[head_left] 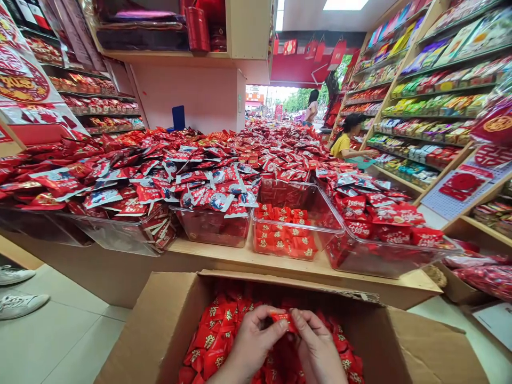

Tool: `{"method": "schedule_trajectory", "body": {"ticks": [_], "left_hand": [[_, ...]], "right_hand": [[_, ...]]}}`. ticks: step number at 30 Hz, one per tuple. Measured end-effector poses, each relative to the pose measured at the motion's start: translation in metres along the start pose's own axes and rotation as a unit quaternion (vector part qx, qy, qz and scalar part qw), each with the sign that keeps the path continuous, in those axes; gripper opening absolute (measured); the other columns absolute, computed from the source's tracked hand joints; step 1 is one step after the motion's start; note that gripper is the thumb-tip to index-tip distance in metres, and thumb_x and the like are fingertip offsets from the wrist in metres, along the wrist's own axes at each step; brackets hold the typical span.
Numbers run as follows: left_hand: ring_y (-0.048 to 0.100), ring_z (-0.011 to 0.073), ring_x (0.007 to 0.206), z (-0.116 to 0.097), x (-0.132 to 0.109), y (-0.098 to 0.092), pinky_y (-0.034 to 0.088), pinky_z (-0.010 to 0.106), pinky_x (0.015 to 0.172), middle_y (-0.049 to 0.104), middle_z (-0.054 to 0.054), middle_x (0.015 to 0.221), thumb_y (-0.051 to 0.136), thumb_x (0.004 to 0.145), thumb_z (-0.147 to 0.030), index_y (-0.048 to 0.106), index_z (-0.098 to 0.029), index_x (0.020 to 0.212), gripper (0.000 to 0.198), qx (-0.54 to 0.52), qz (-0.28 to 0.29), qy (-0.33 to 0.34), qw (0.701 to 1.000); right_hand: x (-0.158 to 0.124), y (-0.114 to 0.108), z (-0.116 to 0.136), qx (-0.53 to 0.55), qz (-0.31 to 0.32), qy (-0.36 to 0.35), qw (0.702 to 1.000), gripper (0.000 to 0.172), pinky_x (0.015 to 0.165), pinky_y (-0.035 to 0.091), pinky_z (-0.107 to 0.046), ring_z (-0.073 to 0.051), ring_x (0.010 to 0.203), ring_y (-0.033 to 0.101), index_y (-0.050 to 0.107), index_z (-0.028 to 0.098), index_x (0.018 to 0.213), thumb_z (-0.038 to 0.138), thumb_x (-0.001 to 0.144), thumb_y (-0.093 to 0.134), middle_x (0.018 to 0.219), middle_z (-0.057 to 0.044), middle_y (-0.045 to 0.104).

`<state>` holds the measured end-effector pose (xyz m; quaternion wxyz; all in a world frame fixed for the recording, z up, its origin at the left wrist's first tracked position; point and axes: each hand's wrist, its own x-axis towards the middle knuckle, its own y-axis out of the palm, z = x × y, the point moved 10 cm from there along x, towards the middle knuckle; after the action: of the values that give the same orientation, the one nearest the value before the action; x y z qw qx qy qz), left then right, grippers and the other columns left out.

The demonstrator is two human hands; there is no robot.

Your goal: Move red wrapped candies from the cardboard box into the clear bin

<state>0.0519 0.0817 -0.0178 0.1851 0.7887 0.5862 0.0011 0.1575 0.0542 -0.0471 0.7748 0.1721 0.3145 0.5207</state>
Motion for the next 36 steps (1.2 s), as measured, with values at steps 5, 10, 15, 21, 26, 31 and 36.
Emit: {"method": "schedule_trajectory", "body": {"ticks": [5,10,15,21,26,31,36], "left_hand": [[0.049,0.01,0.054,0.007,0.0,-0.008,0.038,0.02,0.048,0.061,-0.001,0.058,0.074,0.056,-0.032,0.069,-0.016,0.068,0.021,-0.044,-0.021,-0.029,0.998],[0.054,0.0119,0.06,0.016,0.001,-0.013,0.04,0.021,0.051,0.065,0.002,0.067,0.078,0.05,-0.031,0.071,-0.017,0.063,0.021,-0.127,-0.056,-0.053,0.989],[0.056,0.0111,0.052,0.012,0.002,-0.008,0.042,0.022,0.05,0.066,0.001,0.061,0.077,0.052,-0.033,0.069,-0.016,0.071,0.026,-0.126,-0.044,-0.026,0.991],[0.054,0.0094,0.042,0.004,0.003,-0.006,0.04,0.019,0.042,0.064,-0.001,0.046,0.076,0.053,-0.029,0.064,-0.011,0.066,0.025,-0.032,-0.021,-0.038,0.999],[0.053,0.0081,0.041,0.009,0.003,-0.01,0.039,0.018,0.042,0.062,-0.003,0.044,0.077,0.052,-0.03,0.062,-0.012,0.063,0.026,-0.033,-0.03,-0.058,0.997],[0.052,0.0073,0.041,0.009,0.001,-0.011,0.038,0.017,0.041,0.061,-0.004,0.047,0.075,0.054,-0.032,0.058,-0.014,0.062,0.027,-0.043,-0.04,-0.057,0.997],[0.05,0.0066,0.044,0.003,0.001,-0.009,0.038,0.017,0.044,0.057,-0.007,0.047,0.073,0.058,-0.031,0.054,-0.016,0.061,0.025,-0.042,-0.026,-0.041,0.998]], "right_hand": [[0.001,0.006,0.007,-0.066,0.021,-0.036,0.997,0.017,0.059,0.043,-0.023,-0.013,0.061,0.055,0.067,0.02,0.065,0.031,0.055,0.076,0.065,0.0,0.065],[0.001,0.006,0.008,-0.101,0.029,-0.043,0.994,0.017,0.06,0.044,-0.025,-0.014,0.063,0.056,0.067,0.018,0.064,0.031,0.056,0.075,0.066,-0.001,0.065],[0.005,0.002,-0.008,0.006,0.037,0.002,0.999,0.014,0.051,0.043,-0.023,-0.012,0.054,0.053,0.067,0.02,0.062,0.029,0.056,0.075,0.062,0.0,0.065],[0.001,-0.002,0.0,-0.01,0.013,0.012,1.0,0.014,0.051,0.042,-0.022,-0.011,0.056,0.052,0.065,0.018,0.064,0.028,0.059,0.074,0.062,0.002,0.061],[-0.004,0.003,0.006,0.0,0.005,0.031,1.0,0.014,0.051,0.039,-0.019,-0.009,0.057,0.049,0.061,0.019,0.062,0.028,0.062,0.072,0.061,0.004,0.059],[-0.007,0.01,0.009,0.012,0.022,0.029,0.999,0.014,0.052,0.041,-0.02,-0.01,0.059,0.05,0.061,0.019,0.063,0.029,0.064,0.071,0.063,0.004,0.058],[-0.007,0.016,0.017,-0.101,0.06,-0.029,0.993,0.031,0.055,0.044,-0.026,-0.013,0.058,0.054,0.061,0.019,0.086,0.03,0.059,0.073,0.07,0.0,0.063]]}}
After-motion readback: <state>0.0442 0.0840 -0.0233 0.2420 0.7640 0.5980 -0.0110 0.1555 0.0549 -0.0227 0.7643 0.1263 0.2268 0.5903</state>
